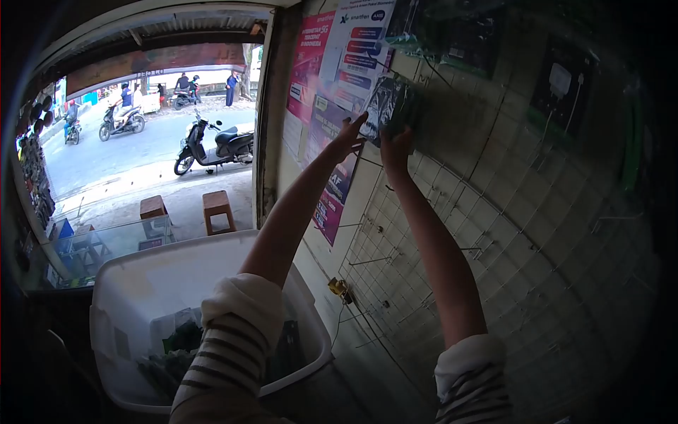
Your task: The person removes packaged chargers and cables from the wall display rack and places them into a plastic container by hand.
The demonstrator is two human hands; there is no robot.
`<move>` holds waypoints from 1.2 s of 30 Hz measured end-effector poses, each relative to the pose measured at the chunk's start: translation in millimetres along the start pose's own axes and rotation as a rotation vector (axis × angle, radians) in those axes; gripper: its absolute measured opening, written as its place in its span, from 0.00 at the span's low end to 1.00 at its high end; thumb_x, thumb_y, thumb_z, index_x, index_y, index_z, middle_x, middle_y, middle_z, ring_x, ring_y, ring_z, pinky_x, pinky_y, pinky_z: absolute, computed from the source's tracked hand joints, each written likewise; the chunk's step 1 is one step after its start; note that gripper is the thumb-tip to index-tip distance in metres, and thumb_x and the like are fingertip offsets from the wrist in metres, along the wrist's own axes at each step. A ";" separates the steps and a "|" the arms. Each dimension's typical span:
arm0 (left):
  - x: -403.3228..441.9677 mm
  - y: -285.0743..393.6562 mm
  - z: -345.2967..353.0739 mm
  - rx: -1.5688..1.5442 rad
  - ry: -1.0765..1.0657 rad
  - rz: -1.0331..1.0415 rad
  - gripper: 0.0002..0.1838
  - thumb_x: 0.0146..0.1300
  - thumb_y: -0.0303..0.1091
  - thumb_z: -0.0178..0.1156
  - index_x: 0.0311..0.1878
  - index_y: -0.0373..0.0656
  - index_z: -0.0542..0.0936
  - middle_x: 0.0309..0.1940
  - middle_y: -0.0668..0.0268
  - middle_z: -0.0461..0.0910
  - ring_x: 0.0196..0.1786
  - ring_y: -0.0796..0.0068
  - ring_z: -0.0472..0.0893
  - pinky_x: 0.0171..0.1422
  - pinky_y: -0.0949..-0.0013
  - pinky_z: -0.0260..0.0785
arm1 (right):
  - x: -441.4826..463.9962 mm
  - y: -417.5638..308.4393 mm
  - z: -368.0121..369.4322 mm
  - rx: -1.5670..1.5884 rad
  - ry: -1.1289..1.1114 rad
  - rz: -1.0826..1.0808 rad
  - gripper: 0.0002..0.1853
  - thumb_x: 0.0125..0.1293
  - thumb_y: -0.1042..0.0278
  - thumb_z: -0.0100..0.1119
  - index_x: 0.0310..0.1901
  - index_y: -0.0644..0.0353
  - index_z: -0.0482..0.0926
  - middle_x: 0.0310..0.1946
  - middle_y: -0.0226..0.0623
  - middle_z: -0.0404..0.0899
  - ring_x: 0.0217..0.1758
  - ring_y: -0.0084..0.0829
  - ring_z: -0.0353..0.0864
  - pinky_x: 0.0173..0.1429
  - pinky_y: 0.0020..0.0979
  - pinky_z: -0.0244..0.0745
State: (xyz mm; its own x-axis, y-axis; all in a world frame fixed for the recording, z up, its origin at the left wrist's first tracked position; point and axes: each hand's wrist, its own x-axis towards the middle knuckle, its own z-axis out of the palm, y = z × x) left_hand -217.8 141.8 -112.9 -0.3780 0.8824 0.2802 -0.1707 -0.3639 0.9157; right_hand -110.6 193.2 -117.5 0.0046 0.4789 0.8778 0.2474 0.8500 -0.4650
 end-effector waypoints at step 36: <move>-191.1 73.4 -109.0 0.415 0.374 0.820 0.42 0.51 0.46 0.56 0.60 0.40 0.41 0.57 0.52 0.44 0.61 0.61 0.49 0.62 0.61 0.43 | -94.1 -163.9 -28.0 0.651 -0.465 0.038 0.17 0.53 0.62 0.54 0.42 0.63 0.68 0.33 0.35 0.73 0.33 0.24 0.73 0.36 0.23 0.67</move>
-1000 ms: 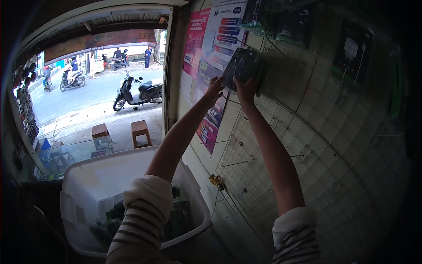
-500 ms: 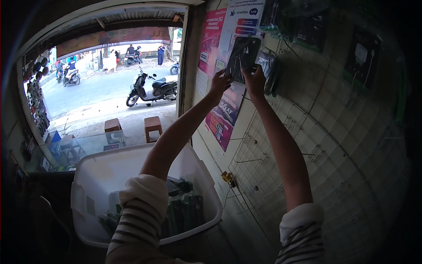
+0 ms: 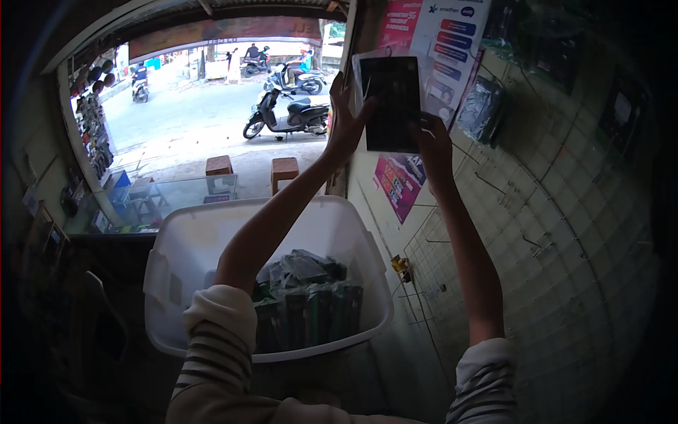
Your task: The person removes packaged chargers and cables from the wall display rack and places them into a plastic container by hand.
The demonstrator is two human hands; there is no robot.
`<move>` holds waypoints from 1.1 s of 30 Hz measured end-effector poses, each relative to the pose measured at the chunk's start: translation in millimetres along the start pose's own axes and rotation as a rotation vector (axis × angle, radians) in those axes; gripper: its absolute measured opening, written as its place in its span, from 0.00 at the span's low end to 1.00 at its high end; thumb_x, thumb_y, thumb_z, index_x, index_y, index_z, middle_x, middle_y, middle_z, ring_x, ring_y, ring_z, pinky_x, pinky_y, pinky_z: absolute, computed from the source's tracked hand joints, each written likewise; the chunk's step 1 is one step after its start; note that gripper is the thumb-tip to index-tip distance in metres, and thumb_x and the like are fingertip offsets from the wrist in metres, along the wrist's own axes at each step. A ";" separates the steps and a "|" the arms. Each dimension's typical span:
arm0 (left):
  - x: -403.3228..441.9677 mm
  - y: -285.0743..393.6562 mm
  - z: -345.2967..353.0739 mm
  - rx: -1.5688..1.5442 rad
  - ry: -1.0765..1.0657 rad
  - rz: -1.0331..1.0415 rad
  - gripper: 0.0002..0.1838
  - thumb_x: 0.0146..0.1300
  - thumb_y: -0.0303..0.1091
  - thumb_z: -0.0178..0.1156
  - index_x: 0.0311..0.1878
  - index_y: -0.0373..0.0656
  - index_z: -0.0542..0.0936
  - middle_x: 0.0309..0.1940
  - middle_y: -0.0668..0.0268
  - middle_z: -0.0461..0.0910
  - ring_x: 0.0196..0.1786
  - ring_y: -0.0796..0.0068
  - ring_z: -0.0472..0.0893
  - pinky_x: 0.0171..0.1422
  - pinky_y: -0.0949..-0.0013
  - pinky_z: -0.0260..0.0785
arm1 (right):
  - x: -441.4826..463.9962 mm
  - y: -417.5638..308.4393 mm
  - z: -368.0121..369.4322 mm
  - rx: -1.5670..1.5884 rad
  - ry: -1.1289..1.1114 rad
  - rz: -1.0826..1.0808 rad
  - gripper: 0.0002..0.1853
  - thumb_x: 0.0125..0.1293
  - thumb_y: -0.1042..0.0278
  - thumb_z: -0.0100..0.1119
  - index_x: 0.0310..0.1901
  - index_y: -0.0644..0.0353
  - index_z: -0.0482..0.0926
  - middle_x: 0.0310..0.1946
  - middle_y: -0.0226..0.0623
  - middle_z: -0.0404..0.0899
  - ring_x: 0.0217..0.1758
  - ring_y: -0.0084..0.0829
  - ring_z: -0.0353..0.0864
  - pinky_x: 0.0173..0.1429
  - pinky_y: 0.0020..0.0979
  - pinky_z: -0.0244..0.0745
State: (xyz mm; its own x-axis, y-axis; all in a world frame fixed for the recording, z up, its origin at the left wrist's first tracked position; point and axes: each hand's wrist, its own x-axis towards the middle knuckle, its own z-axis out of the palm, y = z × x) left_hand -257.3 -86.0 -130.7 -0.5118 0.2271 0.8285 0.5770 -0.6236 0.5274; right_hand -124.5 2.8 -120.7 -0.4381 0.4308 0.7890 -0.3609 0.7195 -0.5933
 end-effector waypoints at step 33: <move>-389.9 -123.7 -315.4 0.654 -0.487 -1.237 0.29 0.49 0.34 0.55 0.53 0.29 0.59 0.49 0.45 0.64 0.52 0.56 0.66 0.55 0.66 0.58 | -322.4 131.2 286.0 -0.073 -1.278 0.997 0.27 0.42 0.82 0.41 0.50 0.63 0.66 0.42 0.46 0.70 0.47 0.33 0.68 0.46 0.29 0.62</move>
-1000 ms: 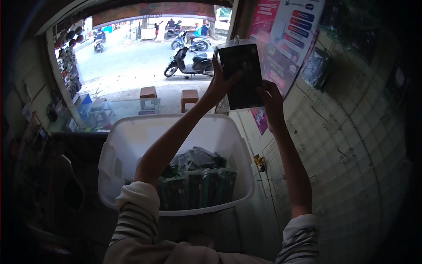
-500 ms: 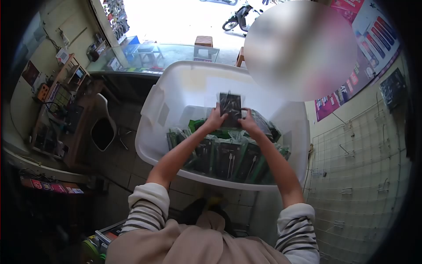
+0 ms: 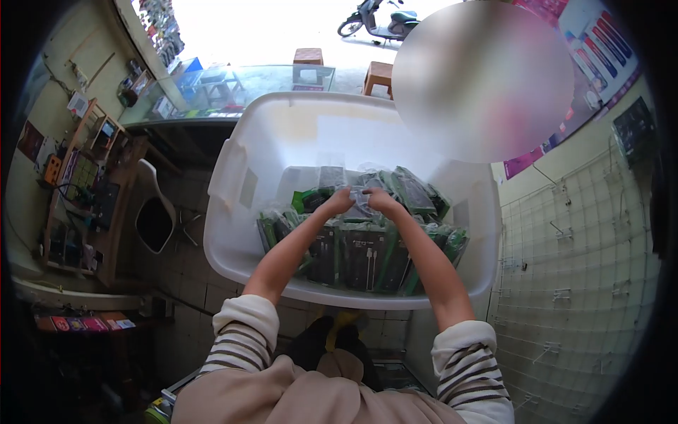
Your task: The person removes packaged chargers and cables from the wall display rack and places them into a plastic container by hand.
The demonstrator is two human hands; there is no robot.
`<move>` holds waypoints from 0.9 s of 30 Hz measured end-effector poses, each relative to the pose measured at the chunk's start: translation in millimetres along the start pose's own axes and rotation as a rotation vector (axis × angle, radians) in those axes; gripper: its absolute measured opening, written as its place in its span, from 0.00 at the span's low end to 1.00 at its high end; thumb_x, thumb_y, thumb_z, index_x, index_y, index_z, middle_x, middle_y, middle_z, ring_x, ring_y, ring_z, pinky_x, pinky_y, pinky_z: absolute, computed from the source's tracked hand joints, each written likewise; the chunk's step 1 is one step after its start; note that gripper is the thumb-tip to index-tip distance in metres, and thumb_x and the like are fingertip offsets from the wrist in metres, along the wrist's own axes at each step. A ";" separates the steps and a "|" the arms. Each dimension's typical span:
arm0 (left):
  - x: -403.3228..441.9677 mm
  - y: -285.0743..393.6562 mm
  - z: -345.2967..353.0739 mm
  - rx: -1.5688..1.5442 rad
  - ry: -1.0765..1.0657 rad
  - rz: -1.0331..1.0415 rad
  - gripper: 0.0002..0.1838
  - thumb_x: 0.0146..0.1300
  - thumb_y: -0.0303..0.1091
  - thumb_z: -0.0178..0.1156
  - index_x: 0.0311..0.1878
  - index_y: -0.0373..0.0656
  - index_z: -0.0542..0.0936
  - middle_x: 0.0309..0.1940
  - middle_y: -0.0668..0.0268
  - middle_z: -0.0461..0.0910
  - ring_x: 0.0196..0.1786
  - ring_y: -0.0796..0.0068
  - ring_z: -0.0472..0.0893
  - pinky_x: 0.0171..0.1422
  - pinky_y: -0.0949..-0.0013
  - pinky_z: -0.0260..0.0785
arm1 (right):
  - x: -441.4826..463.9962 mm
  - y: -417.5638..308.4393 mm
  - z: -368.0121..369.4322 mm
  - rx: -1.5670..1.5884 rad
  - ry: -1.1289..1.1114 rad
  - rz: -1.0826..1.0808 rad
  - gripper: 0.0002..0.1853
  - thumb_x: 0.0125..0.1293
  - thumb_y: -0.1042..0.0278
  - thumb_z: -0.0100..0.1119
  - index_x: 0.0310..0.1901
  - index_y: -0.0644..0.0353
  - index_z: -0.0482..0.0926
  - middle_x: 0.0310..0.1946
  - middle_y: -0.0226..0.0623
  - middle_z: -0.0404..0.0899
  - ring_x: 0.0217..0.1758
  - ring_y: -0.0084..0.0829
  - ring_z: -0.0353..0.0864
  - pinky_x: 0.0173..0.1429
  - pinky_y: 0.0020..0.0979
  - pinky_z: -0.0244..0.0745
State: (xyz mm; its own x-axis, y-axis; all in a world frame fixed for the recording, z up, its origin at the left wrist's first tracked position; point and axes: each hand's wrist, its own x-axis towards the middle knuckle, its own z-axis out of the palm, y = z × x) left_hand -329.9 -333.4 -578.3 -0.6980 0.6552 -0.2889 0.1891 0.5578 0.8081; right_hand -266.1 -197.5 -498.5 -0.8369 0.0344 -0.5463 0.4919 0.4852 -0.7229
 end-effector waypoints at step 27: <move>30.9 588.9 63.8 -0.772 -0.155 0.963 0.26 0.52 0.37 0.54 0.55 0.52 0.57 0.49 0.66 0.66 0.53 0.74 0.64 0.54 0.63 0.54 | -404.9 -2.6 -408.2 0.088 1.600 -0.551 0.18 0.52 0.68 0.49 0.45 0.64 0.65 0.40 0.44 0.71 0.45 0.36 0.70 0.49 0.32 0.63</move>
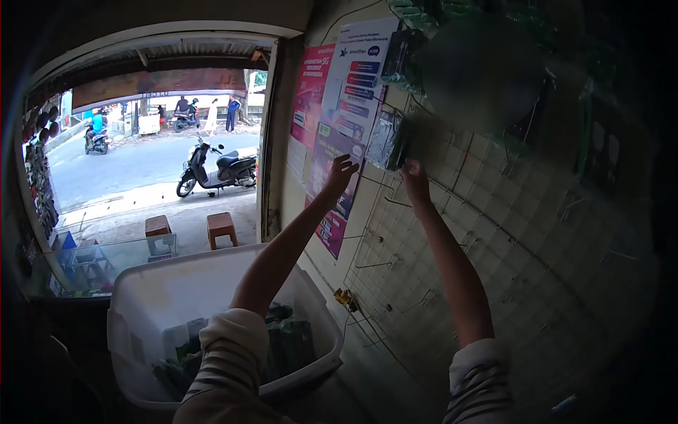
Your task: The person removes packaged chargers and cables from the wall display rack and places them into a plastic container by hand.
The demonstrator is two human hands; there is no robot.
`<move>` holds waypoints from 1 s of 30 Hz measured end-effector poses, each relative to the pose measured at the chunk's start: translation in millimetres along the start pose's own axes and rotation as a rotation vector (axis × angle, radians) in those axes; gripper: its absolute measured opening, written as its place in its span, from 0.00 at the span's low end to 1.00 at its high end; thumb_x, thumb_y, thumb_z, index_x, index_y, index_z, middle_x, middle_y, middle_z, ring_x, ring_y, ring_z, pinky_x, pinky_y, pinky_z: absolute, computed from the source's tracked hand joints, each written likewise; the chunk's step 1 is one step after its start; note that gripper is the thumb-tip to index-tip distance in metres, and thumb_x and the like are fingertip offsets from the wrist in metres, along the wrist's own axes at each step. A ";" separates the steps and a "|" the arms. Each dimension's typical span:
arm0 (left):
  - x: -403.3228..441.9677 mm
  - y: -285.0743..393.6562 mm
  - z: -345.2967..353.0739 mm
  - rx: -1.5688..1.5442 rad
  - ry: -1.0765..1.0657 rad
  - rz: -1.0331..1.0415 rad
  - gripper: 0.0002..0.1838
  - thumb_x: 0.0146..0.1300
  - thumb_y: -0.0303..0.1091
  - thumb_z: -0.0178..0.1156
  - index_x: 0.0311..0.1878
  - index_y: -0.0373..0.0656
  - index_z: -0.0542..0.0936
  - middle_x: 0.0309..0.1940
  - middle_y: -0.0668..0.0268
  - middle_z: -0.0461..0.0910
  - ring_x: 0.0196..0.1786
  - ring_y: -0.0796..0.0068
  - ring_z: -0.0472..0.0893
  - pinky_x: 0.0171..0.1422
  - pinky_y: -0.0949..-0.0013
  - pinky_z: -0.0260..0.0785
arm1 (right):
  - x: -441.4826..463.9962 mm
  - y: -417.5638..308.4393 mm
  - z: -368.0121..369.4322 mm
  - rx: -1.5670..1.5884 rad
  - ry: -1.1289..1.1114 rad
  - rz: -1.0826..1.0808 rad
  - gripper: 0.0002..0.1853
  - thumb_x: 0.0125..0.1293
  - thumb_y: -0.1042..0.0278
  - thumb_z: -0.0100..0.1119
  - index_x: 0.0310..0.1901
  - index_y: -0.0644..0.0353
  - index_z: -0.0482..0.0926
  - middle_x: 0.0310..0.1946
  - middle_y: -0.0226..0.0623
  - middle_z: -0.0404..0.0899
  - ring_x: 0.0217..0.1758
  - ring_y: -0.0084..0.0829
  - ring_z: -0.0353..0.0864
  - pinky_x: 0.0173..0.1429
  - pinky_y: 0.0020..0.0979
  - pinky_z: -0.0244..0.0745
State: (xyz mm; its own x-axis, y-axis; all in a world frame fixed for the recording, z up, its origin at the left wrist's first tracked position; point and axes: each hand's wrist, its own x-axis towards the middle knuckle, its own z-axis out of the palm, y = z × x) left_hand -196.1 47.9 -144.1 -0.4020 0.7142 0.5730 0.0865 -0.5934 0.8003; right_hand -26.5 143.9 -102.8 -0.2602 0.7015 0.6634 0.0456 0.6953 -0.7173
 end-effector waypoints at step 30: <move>99.0 -59.8 5.6 -0.356 -0.201 -0.210 0.23 0.51 0.40 0.55 0.48 0.45 0.61 0.49 0.64 0.64 0.50 0.63 0.69 0.50 0.61 0.61 | 68.8 55.6 90.7 -0.424 0.428 -0.230 0.31 0.41 0.56 0.62 0.41 0.72 0.63 0.36 0.53 0.68 0.41 0.50 0.68 0.47 0.42 0.61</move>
State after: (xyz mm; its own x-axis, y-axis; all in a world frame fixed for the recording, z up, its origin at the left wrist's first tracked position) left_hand -235.9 156.1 -134.3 -0.1895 0.8698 0.4556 -0.3104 -0.4933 0.8126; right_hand -129.4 216.7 -116.3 0.0950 0.4667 0.8793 0.4342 0.7754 -0.4585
